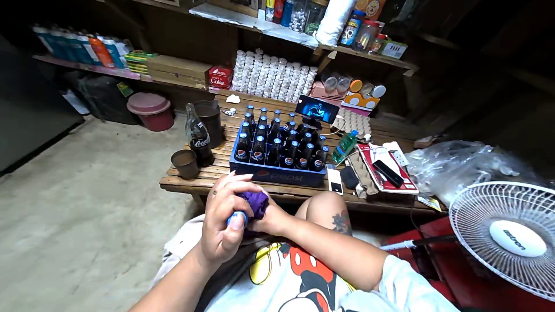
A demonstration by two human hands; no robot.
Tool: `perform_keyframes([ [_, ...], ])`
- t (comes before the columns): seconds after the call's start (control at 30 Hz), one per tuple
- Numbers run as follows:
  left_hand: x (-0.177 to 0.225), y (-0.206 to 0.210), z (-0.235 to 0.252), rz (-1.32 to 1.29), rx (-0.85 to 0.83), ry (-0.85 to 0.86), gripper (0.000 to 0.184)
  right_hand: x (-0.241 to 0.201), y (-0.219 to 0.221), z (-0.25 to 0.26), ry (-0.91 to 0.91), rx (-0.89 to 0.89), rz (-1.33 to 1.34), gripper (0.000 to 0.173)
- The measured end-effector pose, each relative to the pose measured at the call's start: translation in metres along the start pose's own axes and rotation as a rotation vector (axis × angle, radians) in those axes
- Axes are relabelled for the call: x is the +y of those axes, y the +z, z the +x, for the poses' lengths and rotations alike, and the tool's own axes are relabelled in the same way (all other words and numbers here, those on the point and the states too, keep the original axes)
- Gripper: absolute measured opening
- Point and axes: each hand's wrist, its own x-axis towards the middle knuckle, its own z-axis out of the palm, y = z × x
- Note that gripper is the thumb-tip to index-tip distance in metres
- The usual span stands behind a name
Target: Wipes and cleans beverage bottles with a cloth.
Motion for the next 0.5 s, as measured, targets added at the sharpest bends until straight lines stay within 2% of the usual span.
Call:
perform_keyframes([
  [0.03, 0.000, 0.000, 0.001, 0.004, -0.002, 0.003, 0.048, 0.002, -0.002, 0.000, -0.004, -0.003, -0.018, 0.092],
  [0.17, -0.003, -0.001, 0.006, -0.042, 0.011, -0.010, 0.046, -0.010, -0.004, -0.008, -0.183, 0.041, -0.033, 0.084],
  [0.33, -0.003, -0.002, 0.007, -0.069, 0.021, -0.024, 0.046, -0.020, -0.001, -0.014, -0.699, 0.162, -0.229, 0.077],
  [0.5, 0.001, 0.003, 0.001, 0.000, 0.027, -0.005, 0.048, -0.019, 0.000, -0.018, -0.797, 0.196, -0.360, 0.081],
])
